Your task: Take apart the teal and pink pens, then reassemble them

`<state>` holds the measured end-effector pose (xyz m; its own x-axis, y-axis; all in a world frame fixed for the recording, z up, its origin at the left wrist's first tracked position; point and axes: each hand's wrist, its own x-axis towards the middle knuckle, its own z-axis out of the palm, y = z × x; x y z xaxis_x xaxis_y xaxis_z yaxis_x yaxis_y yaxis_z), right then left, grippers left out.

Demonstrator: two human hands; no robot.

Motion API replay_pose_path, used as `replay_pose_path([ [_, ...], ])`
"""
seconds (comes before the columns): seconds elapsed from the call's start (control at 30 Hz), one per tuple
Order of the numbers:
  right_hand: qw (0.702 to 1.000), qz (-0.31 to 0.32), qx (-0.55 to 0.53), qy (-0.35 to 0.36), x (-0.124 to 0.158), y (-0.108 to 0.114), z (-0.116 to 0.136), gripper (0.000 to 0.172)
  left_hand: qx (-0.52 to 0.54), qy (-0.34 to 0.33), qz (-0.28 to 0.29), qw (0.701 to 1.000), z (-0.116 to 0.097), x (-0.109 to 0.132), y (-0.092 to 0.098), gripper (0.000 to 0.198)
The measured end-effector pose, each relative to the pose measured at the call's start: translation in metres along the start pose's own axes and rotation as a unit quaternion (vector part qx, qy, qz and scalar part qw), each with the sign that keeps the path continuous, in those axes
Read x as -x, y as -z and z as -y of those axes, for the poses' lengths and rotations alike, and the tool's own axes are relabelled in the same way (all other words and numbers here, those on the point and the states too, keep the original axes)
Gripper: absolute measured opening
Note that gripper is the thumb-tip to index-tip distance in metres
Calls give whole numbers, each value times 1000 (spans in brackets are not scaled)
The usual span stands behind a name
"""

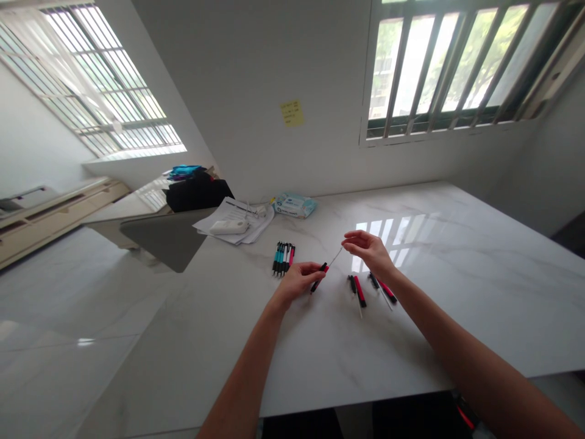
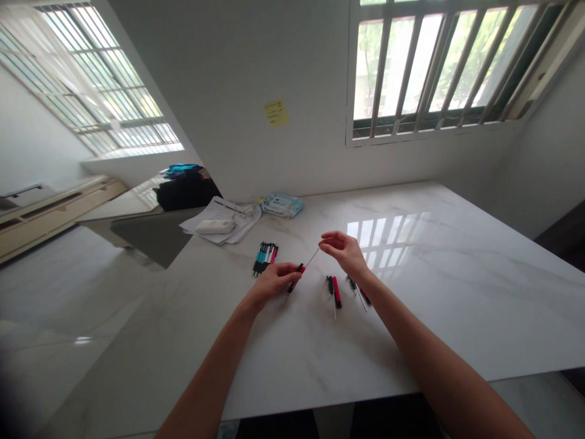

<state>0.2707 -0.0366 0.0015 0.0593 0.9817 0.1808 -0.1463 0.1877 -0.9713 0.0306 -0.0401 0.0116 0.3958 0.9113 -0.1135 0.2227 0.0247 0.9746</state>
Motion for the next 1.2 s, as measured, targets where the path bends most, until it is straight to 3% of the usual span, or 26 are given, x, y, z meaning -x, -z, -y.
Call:
replay_pose_path([
  [0.23, 1000, 9, -7, -7, 0, 0, 1, 42, -16, 5, 5, 1000, 0, 0, 0, 36],
  [0.47, 993, 110, 32, -20, 6, -8, -7, 45, -16, -2, 11, 1000, -1, 1, 0, 38],
  [0.63, 980, 172, 100, -16, 15, -22, -11, 33, 2, -18, 46, 999, 0, 1, -1, 39],
  [0.73, 981, 165, 100, -14, 18, -29, -10, 31, 0, -21, 57, 998, 3, 0, -2, 39],
  [0.8, 991, 121, 62, -14, 17, -28, -6, 31, -14, -21, 48, 999, 5, -2, -3, 38],
  [0.9, 999, 15, -44, -26, 8, -14, 1, 32, -57, -50, 9, 997, 7, -5, -2, 30],
  [1.0, 992, -72, -99, -38, -3, 5, 5, 34, -131, -133, -89, 978, 8, -8, 0, 17],
  [1.1, 996, -92, -20, 5, -7, 16, 6, 35, -189, -190, -184, 946, 9, -9, 3, 18],
  [1.2, 989, -53, 115, 72, -4, 15, 5, 40, -226, -204, -227, 925, 12, -10, 6, 20],
])
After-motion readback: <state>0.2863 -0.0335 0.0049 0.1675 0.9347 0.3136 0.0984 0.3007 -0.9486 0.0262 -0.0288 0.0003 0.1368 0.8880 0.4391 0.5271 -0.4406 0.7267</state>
